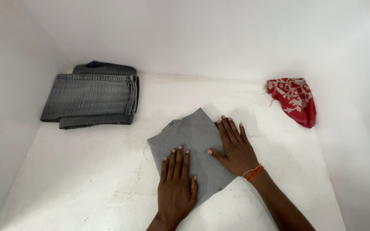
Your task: The person folds a gray t-shirt and a pair of beige trousers on a white surface. They smooth the fabric, fold each item into a compact rectangle, and place the folded t-shirt into a corner of the shelf.
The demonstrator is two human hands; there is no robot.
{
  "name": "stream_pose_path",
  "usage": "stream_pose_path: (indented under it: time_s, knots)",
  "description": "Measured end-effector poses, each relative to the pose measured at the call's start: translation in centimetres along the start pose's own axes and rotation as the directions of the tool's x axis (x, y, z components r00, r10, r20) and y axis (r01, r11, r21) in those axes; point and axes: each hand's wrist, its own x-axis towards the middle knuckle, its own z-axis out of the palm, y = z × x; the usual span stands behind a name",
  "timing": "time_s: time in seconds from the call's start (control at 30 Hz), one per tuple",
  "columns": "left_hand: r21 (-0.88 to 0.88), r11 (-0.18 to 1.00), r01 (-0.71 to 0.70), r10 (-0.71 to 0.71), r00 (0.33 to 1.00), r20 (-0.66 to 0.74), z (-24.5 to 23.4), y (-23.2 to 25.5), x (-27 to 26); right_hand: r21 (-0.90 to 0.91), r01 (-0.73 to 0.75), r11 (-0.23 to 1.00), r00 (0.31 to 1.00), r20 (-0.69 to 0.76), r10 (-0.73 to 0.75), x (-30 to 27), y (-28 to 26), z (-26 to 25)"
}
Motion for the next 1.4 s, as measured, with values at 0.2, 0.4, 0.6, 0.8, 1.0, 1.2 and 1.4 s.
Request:
stream_pose_path:
  time_s: [0.2, 0.4, 0.6, 0.8, 1.0, 1.2, 1.4]
  knots:
    - [-0.029, 1.000, 0.008, -0.008, 1.000, -0.007, -0.3, 0.0, 0.2, 0.029, -0.025, 0.999, 0.999, -0.027, 0.026, -0.1, 0.4, 0.7]
    - [-0.216, 0.964, 0.155, -0.169, 0.985, -0.047, -0.8, -0.4, 0.0, 0.272, -0.135, 0.953, 0.975, -0.133, 0.176, -0.3, 1.4, 1.2]
    - [-0.408, 0.822, 0.397, -0.426, 0.905, 0.023, -1.6, -1.5, 0.1, 0.375, -0.183, 0.908, 0.960, -0.130, 0.248, -0.5, 1.1, 1.5]
    - [-0.511, 0.735, 0.447, -0.493, 0.869, 0.050, -1.9, -1.5, 0.3, 0.454, -0.353, 0.818, 0.920, 0.007, 0.392, -0.4, 0.2, -0.1]
    - [-0.585, 0.673, 0.452, -0.539, 0.842, 0.029, -2.4, -1.7, 0.4, 0.494, -0.426, 0.758, 0.873, 0.004, 0.488, -0.4, -0.2, -0.4]
    - [-0.521, 0.669, 0.529, -0.601, 0.798, 0.038, -2.1, -1.7, 0.6, 0.458, -0.389, 0.800, 0.903, 0.015, 0.430, -0.7, -0.5, -1.2]
    - [-0.476, 0.647, 0.596, -0.633, 0.767, 0.100, -2.9, -2.3, 1.3, 0.535, -0.500, 0.681, 0.863, 0.235, 0.448, -0.6, -0.2, -2.2]
